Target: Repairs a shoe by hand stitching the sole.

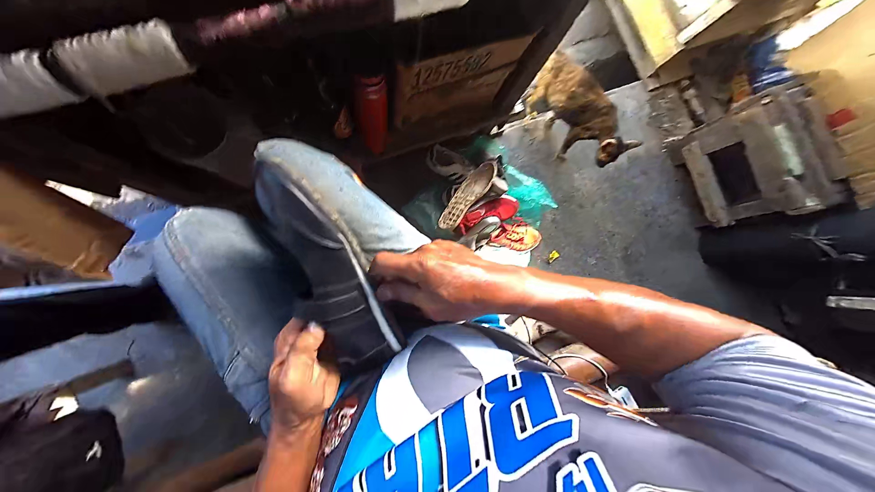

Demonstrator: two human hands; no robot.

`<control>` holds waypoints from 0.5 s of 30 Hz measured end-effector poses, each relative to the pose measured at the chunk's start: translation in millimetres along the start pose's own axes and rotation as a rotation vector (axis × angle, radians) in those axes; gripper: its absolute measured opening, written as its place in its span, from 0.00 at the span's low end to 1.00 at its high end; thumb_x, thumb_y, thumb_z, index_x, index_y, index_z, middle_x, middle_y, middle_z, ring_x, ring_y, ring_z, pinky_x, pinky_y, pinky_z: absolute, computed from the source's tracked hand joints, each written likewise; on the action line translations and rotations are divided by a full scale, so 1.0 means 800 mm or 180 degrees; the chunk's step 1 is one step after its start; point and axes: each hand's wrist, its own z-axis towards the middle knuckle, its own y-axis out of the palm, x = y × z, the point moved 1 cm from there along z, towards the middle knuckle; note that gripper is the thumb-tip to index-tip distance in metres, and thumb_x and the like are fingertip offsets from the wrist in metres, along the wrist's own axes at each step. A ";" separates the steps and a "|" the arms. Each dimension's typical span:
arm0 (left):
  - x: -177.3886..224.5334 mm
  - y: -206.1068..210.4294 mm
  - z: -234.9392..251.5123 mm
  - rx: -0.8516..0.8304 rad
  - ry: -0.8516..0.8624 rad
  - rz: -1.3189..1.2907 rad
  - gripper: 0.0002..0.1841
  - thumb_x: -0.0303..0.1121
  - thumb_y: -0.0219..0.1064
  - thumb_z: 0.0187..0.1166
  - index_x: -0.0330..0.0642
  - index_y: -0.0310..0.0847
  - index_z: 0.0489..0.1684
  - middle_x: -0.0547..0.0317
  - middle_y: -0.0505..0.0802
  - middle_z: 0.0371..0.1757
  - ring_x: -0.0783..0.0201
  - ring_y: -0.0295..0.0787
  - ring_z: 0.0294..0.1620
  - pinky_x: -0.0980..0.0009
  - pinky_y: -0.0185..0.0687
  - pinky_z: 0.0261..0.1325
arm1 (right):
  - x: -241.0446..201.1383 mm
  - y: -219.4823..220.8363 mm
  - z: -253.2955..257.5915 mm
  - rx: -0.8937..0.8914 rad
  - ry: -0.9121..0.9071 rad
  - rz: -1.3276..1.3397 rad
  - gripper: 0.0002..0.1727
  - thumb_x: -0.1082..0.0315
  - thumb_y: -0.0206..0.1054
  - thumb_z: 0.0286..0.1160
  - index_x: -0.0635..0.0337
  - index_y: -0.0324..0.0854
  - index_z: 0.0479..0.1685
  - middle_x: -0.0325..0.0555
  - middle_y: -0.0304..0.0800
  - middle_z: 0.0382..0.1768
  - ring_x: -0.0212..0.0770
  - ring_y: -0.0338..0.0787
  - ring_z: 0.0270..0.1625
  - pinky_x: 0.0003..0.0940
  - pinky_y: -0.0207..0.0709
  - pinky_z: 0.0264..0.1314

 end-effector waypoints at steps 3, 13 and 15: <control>0.001 0.003 -0.003 -0.0095 0.0033 -0.0292 0.09 0.44 0.67 0.79 0.55 0.92 0.43 0.68 0.97 0.46 0.72 0.92 0.54 0.68 0.87 0.62 | -0.011 -0.015 0.004 -0.0446 0.0101 0.0033 0.08 0.62 0.58 0.89 0.51 0.81 0.52 0.37 0.86 0.28 0.38 0.88 0.31 0.44 0.82 0.32; 0.001 0.022 0.006 -0.0136 0.0546 0.1078 0.07 0.27 0.70 0.79 0.43 0.89 0.49 0.65 0.95 0.45 0.70 0.93 0.47 0.69 0.91 0.56 | 0.013 0.013 -0.012 0.0538 -0.0301 0.0147 0.12 0.59 0.57 0.89 0.52 0.84 0.44 0.32 0.79 0.19 0.33 0.82 0.22 0.37 0.72 0.21; 0.001 0.022 0.007 -0.0157 0.0546 0.1151 0.07 0.26 0.70 0.79 0.43 0.89 0.51 0.65 0.95 0.47 0.71 0.92 0.48 0.69 0.90 0.57 | 0.015 0.012 -0.014 0.0541 -0.0296 0.0220 0.13 0.59 0.56 0.89 0.54 0.84 0.46 0.35 0.81 0.21 0.35 0.82 0.24 0.40 0.72 0.24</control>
